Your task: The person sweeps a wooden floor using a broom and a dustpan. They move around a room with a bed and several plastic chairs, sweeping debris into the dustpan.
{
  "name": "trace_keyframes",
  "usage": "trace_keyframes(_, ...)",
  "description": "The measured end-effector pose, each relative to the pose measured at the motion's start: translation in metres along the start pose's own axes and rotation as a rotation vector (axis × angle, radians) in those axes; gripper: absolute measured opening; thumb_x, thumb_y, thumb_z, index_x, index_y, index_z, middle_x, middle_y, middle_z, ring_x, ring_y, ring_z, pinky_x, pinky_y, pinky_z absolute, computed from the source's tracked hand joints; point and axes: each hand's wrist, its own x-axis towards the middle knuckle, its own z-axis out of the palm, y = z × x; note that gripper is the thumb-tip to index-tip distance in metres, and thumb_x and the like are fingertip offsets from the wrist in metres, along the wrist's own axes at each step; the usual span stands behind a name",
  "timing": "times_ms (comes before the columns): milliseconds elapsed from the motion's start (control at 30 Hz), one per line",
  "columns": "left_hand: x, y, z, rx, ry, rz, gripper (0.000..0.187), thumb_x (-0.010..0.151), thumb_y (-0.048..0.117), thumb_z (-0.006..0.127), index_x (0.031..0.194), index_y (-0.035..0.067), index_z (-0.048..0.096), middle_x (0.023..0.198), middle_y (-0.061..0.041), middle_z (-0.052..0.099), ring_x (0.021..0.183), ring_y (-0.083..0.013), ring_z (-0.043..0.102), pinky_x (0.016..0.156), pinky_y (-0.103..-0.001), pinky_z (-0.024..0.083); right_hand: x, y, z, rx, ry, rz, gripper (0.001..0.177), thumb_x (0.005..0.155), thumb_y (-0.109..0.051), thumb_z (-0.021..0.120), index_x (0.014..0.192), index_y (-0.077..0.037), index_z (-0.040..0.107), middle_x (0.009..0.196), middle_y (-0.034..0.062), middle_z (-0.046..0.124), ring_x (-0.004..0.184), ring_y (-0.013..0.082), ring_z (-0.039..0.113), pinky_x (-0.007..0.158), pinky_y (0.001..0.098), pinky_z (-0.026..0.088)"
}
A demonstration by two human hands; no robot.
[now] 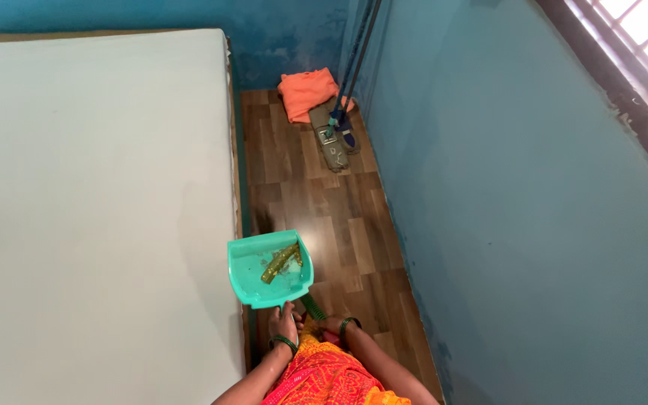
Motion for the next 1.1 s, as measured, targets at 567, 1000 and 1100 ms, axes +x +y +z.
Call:
trace_keyframes(567, 0.085, 0.079, 0.037, 0.043, -0.09, -0.047, 0.031, 0.097, 0.034, 0.063, 0.101, 0.005, 0.056, 0.063, -0.009, 0.056, 0.044, -0.0215, 0.051, 0.039, -0.037, 0.037, 0.042, -0.112, -0.018, 0.243, 0.617, -0.088, 0.044, 0.097, -0.042, 0.071, 0.102, 0.002, 0.068, 0.076, 0.0107, 0.068, 0.064, 0.0265, 0.063, 0.059, 0.0421, 0.052)
trace_keyframes(1000, 0.158, 0.132, 0.06, 0.072, -0.179, -0.07, 0.031, 0.099, 0.036, 0.062, 0.099, 0.005, 0.055, 0.063, -0.008, 0.056, 0.045, -0.0193, 0.051, 0.043, -0.035, 0.041, 0.081, -0.174, 0.008, 0.123, 0.098, -0.069, 0.033, 0.099, -0.035, 0.071, 0.108, -0.003, 0.069, 0.089, 0.008, 0.072, 0.074, 0.0217, 0.068, 0.066, 0.0367, 0.056)
trace_keyframes(1100, 0.171, 0.139, 0.063, 0.113, -0.185, -0.072, 0.03, 0.1, 0.036, 0.059, 0.098, 0.006, 0.054, 0.063, -0.007, 0.055, 0.046, -0.019, 0.051, 0.042, -0.035, 0.041, 0.087, -0.177, 0.005, 0.148, 0.09, 0.001, 0.034, 0.101, -0.039, 0.07, 0.11, -0.006, 0.069, 0.091, 0.0066, 0.072, 0.077, 0.0204, 0.067, 0.07, 0.0354, 0.056)
